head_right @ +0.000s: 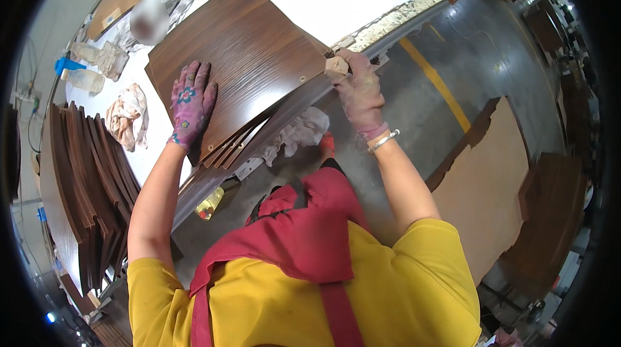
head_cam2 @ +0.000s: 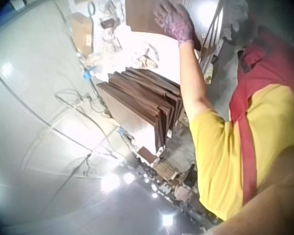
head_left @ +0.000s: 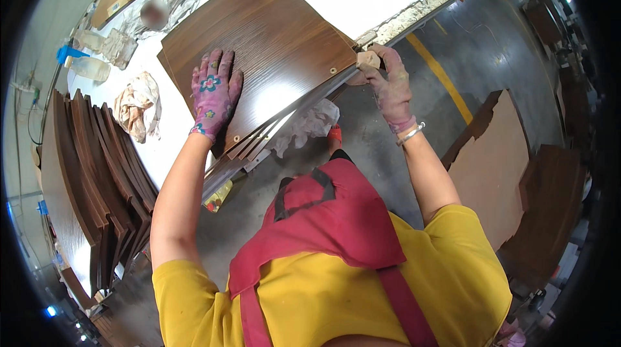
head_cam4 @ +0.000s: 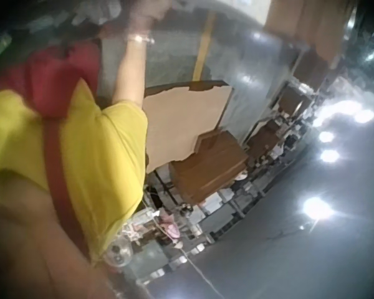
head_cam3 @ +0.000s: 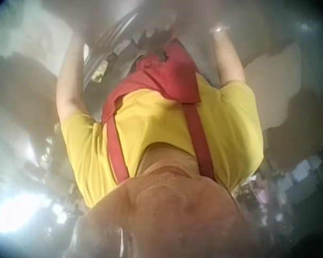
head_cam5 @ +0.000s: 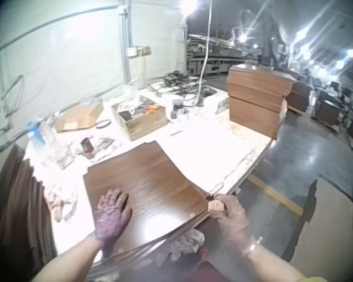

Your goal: The person sands a stack of dark wood panels on a workbench using a sanding block. They repeatedly flip each panel and sand both sides, then place the finished panel onto a growing stack. The person wears pink gloves and a yellow shirt with a red apron.

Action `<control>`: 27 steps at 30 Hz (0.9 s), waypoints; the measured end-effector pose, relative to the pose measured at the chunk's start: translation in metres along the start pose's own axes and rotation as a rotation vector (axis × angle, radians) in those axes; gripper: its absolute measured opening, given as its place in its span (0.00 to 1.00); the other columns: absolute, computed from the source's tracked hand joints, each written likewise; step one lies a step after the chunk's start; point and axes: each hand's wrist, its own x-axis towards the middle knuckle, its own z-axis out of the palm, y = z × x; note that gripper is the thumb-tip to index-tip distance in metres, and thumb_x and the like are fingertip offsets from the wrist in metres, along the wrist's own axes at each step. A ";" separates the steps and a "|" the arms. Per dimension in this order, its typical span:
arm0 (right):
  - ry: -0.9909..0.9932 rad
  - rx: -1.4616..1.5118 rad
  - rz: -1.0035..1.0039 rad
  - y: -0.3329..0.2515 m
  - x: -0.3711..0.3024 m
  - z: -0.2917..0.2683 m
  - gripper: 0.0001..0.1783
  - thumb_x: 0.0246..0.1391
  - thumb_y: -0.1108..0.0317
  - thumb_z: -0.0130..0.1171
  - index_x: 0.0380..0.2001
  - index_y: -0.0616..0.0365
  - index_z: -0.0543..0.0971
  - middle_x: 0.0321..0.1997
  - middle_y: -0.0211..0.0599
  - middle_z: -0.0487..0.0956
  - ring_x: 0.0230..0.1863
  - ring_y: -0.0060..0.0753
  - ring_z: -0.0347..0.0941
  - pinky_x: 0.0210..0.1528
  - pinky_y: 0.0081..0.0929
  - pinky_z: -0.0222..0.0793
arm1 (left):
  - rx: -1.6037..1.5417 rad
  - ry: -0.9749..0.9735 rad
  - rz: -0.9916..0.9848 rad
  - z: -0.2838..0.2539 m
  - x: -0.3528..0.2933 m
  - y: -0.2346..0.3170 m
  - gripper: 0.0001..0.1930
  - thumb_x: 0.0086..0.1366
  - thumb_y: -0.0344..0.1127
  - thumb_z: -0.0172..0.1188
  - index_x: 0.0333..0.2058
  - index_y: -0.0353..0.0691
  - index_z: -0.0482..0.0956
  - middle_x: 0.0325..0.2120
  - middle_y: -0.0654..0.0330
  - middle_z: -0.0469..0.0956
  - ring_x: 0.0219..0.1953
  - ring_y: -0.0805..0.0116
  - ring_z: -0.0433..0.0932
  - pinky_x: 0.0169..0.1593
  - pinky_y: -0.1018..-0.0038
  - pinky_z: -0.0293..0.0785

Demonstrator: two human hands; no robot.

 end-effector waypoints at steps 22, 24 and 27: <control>-0.251 -0.227 -0.268 -0.046 -0.055 0.092 0.18 0.52 0.65 0.65 0.46 0.55 0.75 0.40 0.44 0.75 0.39 0.50 0.74 0.41 0.41 0.71 | -0.059 0.000 0.127 -0.001 -0.005 -0.041 0.25 0.71 0.49 0.50 0.64 0.53 0.68 0.65 0.56 0.63 0.69 0.53 0.58 0.71 0.55 0.50; -0.385 -0.132 -0.372 -0.064 -0.070 0.116 0.16 0.49 0.66 0.64 0.42 0.55 0.75 0.38 0.44 0.75 0.39 0.51 0.74 0.39 0.43 0.71 | -0.065 -0.002 0.120 0.001 -0.003 -0.041 0.25 0.71 0.50 0.51 0.64 0.55 0.68 0.66 0.57 0.63 0.69 0.53 0.58 0.71 0.55 0.50; -0.608 -0.150 -0.332 -0.099 -0.095 0.157 0.12 0.52 0.62 0.61 0.37 0.56 0.75 0.37 0.42 0.77 0.37 0.47 0.75 0.40 0.41 0.72 | -0.072 0.002 0.112 0.000 -0.004 -0.042 0.25 0.70 0.50 0.51 0.64 0.57 0.67 0.66 0.58 0.63 0.69 0.52 0.58 0.71 0.54 0.51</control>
